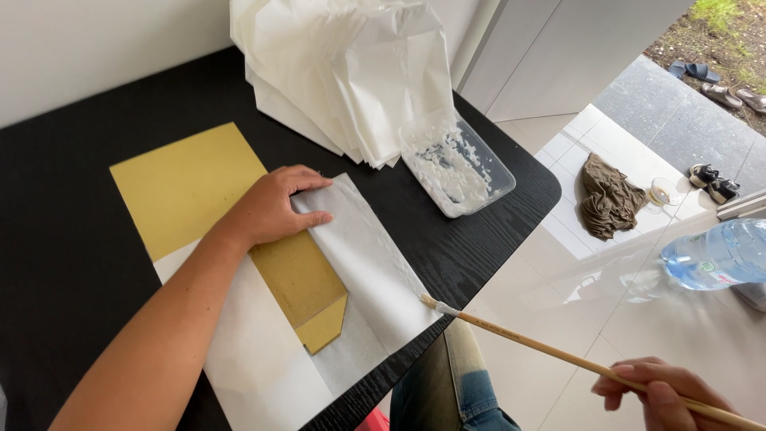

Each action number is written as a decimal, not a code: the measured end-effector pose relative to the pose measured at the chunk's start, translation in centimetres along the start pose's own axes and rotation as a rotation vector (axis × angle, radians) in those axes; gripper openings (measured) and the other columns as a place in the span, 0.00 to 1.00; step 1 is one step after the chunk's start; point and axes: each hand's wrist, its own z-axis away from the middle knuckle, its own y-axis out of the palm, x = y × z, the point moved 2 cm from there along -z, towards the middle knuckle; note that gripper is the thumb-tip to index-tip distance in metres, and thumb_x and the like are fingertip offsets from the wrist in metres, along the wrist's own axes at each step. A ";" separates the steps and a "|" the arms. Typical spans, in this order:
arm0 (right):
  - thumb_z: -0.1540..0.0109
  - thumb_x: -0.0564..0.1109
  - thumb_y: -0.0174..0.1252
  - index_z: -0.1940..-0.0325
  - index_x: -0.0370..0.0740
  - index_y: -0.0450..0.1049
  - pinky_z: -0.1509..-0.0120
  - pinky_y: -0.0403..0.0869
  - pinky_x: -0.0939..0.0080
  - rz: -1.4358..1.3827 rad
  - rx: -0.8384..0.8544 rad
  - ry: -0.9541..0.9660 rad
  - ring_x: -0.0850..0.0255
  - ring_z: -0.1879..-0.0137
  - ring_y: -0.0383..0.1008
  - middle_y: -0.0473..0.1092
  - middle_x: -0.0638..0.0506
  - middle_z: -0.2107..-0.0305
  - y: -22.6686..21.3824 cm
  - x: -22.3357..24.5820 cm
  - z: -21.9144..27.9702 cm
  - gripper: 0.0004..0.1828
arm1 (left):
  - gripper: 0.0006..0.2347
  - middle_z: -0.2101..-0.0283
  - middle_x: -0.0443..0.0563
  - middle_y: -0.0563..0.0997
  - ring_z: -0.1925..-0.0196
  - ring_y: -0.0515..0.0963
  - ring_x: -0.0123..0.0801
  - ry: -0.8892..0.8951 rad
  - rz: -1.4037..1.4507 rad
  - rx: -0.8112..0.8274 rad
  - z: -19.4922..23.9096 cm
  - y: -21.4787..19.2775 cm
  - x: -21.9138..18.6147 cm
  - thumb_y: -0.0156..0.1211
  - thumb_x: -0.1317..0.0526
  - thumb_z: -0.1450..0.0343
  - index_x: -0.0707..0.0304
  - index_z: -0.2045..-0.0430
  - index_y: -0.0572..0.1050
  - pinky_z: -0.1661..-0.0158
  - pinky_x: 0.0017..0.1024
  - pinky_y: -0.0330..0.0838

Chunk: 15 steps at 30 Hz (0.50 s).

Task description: The person places a white sheet of paper over a yellow cardboard box, folds the paper around the box, and uses a brush to apply white adhesive to secure the folds. The person smooths the paper and continues folding and gluing to wrap the box.

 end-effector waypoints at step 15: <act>0.28 0.53 0.50 0.55 0.36 0.77 0.62 0.82 0.63 -0.019 0.019 -0.031 0.54 0.72 0.84 0.79 0.37 0.69 -0.5 0.2 -1.1 0.18 | 0.24 0.41 0.40 0.77 0.42 0.76 0.29 -0.007 -0.022 0.002 -0.2 -0.4 -0.3 0.71 0.49 0.37 0.48 0.45 0.79 0.46 0.28 0.69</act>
